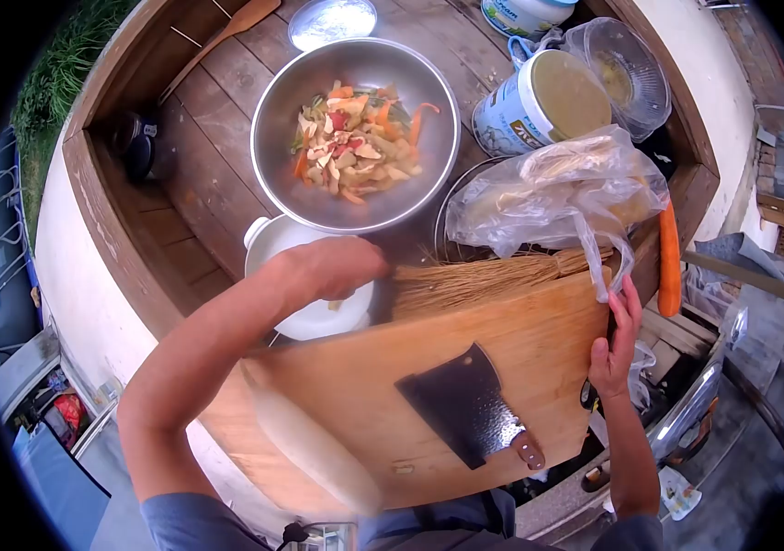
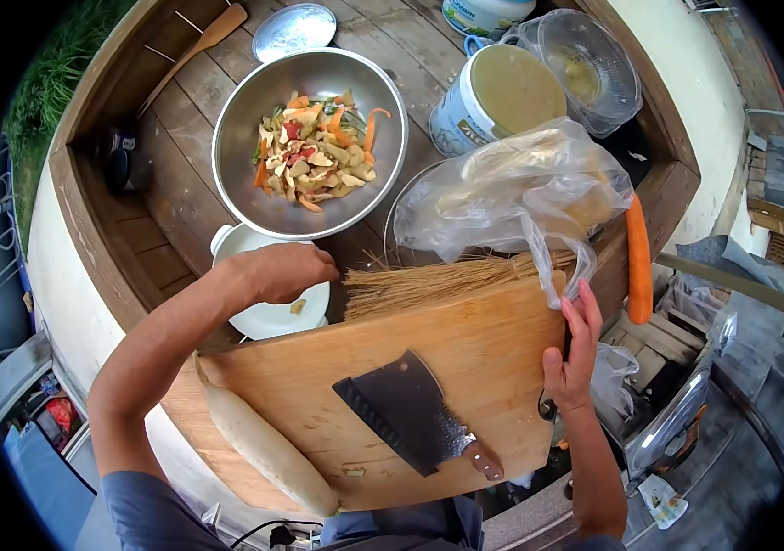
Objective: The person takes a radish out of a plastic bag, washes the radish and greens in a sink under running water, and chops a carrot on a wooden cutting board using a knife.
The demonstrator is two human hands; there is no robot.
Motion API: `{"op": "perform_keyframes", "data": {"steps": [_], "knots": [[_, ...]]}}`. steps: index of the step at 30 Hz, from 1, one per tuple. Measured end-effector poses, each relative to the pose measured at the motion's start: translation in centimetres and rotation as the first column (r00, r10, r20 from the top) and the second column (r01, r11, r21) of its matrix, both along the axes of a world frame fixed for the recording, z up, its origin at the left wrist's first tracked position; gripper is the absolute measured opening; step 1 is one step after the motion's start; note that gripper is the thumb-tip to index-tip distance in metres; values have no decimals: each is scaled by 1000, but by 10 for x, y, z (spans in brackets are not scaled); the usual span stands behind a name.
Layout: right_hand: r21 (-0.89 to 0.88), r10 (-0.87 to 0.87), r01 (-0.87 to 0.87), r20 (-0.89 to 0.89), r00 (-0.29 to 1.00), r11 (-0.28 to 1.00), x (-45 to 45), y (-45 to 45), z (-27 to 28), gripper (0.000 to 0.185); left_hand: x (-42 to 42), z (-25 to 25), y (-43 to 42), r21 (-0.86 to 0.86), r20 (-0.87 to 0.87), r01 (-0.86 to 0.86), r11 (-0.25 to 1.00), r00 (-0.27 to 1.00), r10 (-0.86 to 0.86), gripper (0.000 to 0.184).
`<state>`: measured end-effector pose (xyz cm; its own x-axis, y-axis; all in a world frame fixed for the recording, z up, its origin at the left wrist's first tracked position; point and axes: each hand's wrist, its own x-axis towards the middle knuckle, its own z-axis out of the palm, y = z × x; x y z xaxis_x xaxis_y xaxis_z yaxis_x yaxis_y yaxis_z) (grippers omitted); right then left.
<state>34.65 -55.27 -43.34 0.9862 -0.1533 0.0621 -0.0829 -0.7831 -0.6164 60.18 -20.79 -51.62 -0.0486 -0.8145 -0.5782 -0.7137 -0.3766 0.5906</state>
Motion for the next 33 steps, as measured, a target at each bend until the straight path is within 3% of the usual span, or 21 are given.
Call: {"op": "perform_keyframes", "data": {"steps": [1,2,6,10,13,14,17,19,21,22,26,29,33], "knots": [[-9,-2,2,-4,1000,1000,-1,-1,-2,64,-3,-3,1,65,13,48,997,999,-48,23],[-19,-3,3,-7,1000,1000,-2,-3,-4,64,-5,-5,4,-4,72,85,996,994,-84,20],[-34,-25,24,-26,999,999,-5,-4,-9,65,-6,4,4,73,165,71,995,983,-82,20],[-28,-49,48,-27,998,998,-7,-5,-13,65,2,5,22,116,60,6,993,998,-13,28],[-22,-63,62,-39,997,998,-10,-6,-14,65,18,2,32,140,-179,-144,980,969,168,35],[-18,-62,61,-43,997,998,-11,-7,-15,66,25,6,36,-35,-239,-201,979,953,187,37],[-19,-58,57,-49,997,998,-12,-7,-16,65,32,25,36,266,-128,-210,941,960,250,37],[-15,-58,57,-46,997,998,-11,-7,-15,65,21,9,40,295,79,-8,956,997,-16,27],[-3,-51,51,-47,998,999,-11,-7,-15,64,8,-13,43,312,206,188,931,944,-260,20],[2,-51,51,-42,998,999,-10,-6,-15,64,1,-38,59,177,259,258,950,919,-298,10],[-4,-52,52,-33,998,999,-8,-8,-14,64,-13,-66,80,-204,234,331,921,930,-283,11],[1,-46,46,-41,998,999,-4,-7,-10,64,-9,-79,86,-352,191,387,852,921,-340,10],[21,-56,57,-50,997,998,-4,-6,-7,61,-11,-78,89,-352,188,446,823,895,-405,8]]}}
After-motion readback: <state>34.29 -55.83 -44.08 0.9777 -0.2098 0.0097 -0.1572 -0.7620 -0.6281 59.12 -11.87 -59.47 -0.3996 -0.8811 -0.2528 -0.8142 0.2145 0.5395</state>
